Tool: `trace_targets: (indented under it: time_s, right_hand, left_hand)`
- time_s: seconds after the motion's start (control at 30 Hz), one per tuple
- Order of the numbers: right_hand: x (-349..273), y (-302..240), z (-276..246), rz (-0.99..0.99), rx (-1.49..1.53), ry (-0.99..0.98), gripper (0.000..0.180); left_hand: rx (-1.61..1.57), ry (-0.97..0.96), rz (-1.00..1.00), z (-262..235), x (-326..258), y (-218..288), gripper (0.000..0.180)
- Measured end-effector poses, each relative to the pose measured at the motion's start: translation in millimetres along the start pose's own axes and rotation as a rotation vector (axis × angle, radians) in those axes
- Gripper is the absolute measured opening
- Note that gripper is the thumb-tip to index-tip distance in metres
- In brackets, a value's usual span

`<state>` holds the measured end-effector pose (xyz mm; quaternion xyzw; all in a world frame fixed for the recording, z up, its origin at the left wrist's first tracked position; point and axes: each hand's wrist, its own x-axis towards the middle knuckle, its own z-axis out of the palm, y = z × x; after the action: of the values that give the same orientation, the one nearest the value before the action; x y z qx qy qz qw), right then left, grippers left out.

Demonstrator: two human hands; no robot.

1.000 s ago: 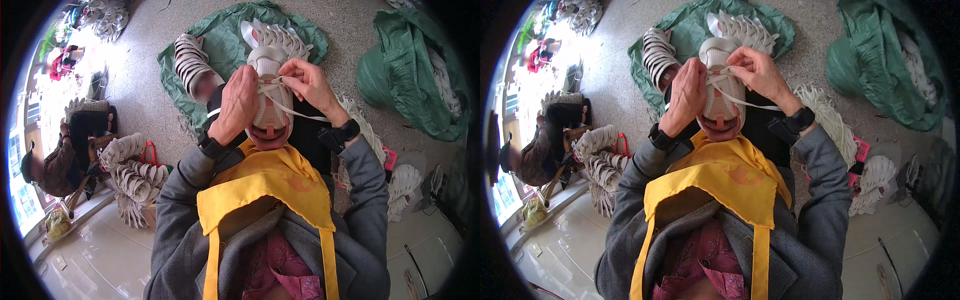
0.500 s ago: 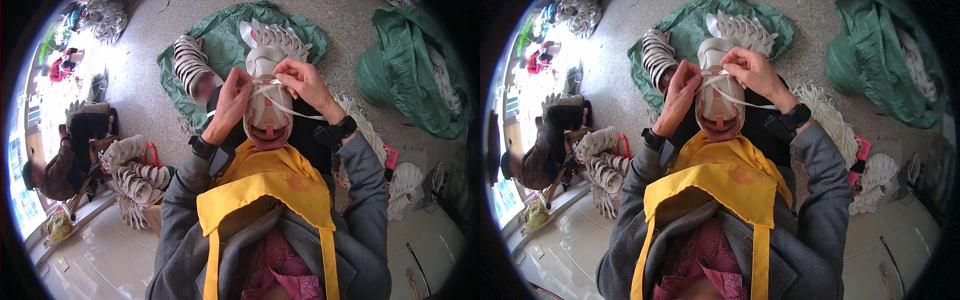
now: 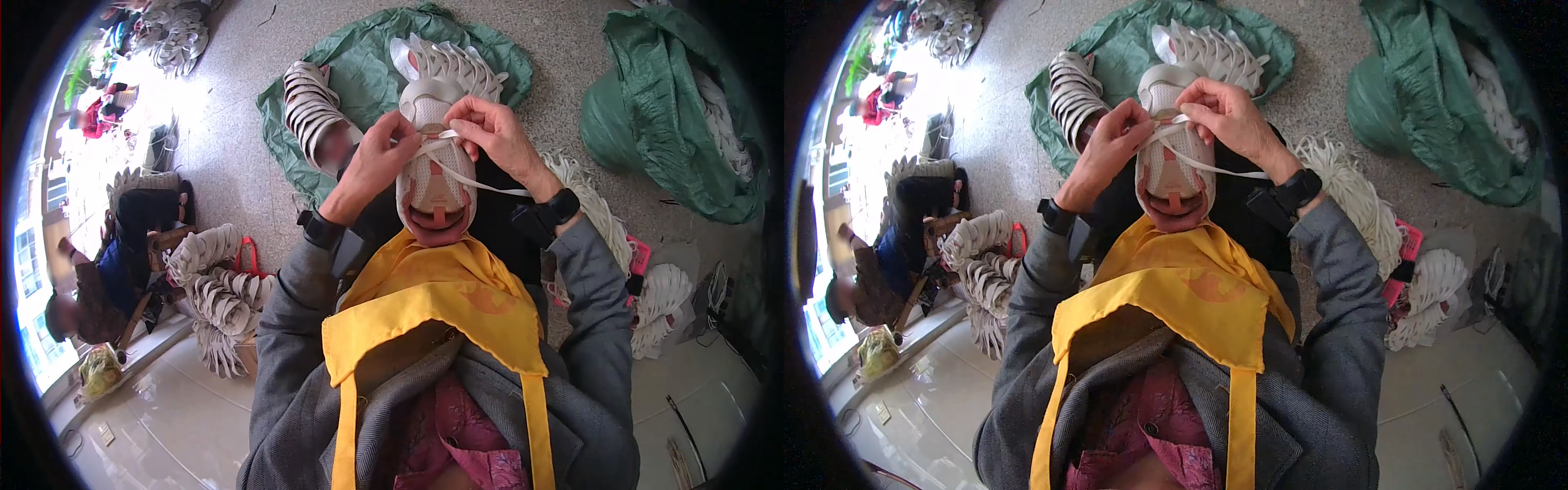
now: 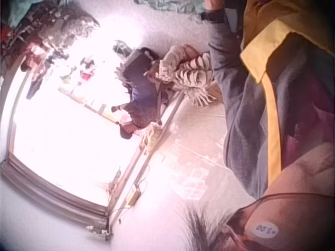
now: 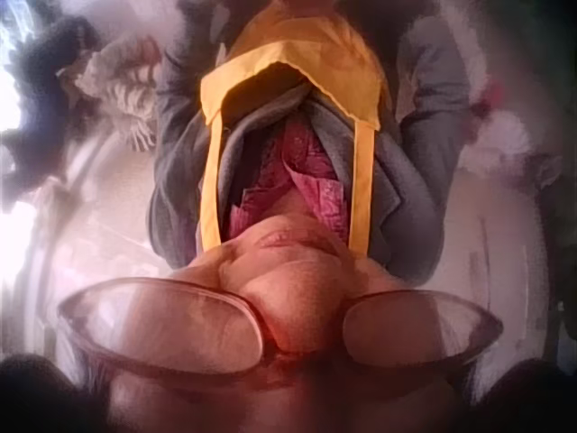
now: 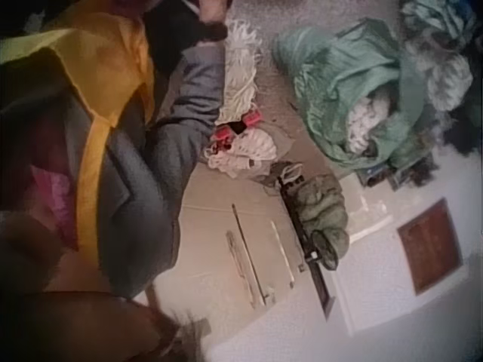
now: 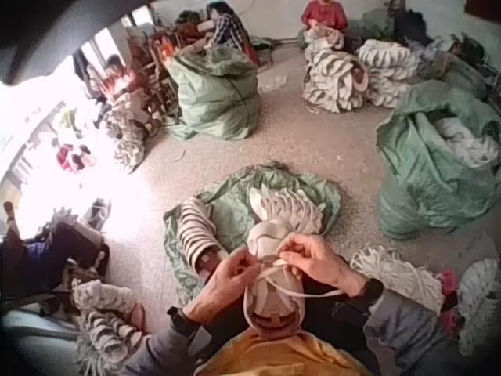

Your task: Lacing a pair of white and pink sneakers.

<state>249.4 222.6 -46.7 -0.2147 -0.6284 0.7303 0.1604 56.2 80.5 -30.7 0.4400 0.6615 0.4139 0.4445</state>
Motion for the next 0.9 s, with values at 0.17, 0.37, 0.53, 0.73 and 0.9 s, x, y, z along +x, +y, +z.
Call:
trace_targets:
  time_s: [0.17,0.37,0.53,0.73,0.9]
  right_hand:
    - [4.1,3.3,-0.6,0.003,-0.048,0.001,0.017]
    - [7.2,5.4,-1.3,0.003,-0.047,0.0,0.018]
    - [7.8,5.0,0.0,-0.004,-0.046,-0.004,0.018]
    - [11.0,8.7,-1.5,0.003,-0.088,-0.002,0.02]
    - [13.8,11.2,1.8,-0.014,-0.155,0.033,0.02]
  left_hand:
    - [-0.524,-0.191,-0.238,-19.4,6.8,-8.9,0.017]
    - [-0.255,-0.102,-0.134,-10.9,0.7,15.2,0.02]
    - [0.063,-0.091,0.002,-10.2,1.3,11.5,0.024]
    - [-0.284,-0.147,-0.188,-11.6,7.2,7.4,0.019]
    - [-0.516,-0.184,-0.267,-17.5,10.8,-6.9,0.016]
